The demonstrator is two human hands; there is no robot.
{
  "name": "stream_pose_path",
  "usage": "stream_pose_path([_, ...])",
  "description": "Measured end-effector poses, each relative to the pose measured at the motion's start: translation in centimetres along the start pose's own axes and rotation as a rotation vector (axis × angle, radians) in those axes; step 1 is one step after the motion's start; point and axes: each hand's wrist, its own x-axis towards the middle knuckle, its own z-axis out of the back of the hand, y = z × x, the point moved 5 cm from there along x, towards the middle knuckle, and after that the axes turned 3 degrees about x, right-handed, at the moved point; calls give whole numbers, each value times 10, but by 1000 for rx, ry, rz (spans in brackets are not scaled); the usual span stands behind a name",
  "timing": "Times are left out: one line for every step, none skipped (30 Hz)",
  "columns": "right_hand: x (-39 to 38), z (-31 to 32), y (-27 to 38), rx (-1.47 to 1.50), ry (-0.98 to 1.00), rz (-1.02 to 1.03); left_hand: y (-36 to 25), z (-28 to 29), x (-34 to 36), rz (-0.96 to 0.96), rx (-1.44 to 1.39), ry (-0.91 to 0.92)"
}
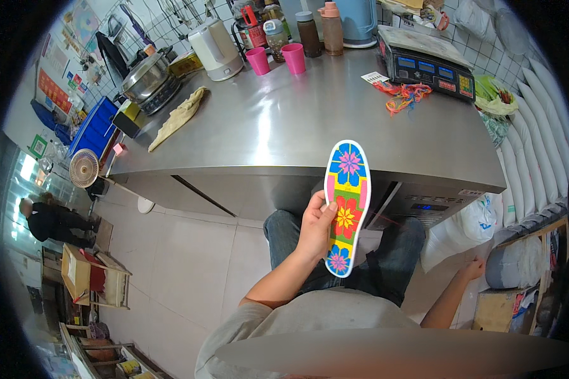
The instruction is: The person sews a colorful floral insole using a needle and red thread. They repeatedly insert the needle through the insole, pull the thread, and adjust the insole's orientation while seated at a stainless steel counter.
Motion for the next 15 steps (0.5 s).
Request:
stream_pose_path([2, 1, -11, -45, -13, -53, -3, 1, -1, -18, -27, 7])
stream_pose_path([1, 0, -16, -72, -6, -62, -1, 1, -2, -10, -5, -21])
stream_pose_path([-2, -5, -20, -135, 6, -140, 0, 1, -4, -16, 31, -35])
stream_pose_path([-9, -13, -14, -75, 64, -117, -2, 2, -5, -42, 35, -40])
stream_pose_path([-21, -22, -4, -54, 121, -167, -2, 2, -5, -44, 25, -38])
stream_pose_path([-36, -29, 12, -58, 123, -258, -1, 3, -4, -45, 18, -49])
stream_pose_path([-55, -46, 41, 202, 172, -216, 1, 5, -2, -38, 7, -70])
stream_pose_path([-80, -63, 73, 447, 157, -251, 2, 5, 1, -48, -7, -48])
stream_pose_path([-107, -77, 117, 340, 320, -106, 6, 0, 3, 18, -125, 111])
stream_pose_path([-138, -88, 164, 283, 499, 18, 7, -8, 6, 71, -250, 314])
stream_pose_path([-170, -93, 205, 275, 595, 41, 4, -15, 4, 98, -439, 553])
stream_pose_path([-204, -97, 250, 339, 757, 123, 10, -28, 6, 152, -671, 747])
stream_pose_path([-234, -96, 290, 297, 864, 216, 16, -30, 3, 237, -750, 779])
stream_pose_path([-255, -92, 336, 210, 914, 557, 20, -32, 0, 270, -820, 806])
stream_pose_path([-276, -90, 368, 289, 950, 677, 25, -33, -2, 317, -857, 812])
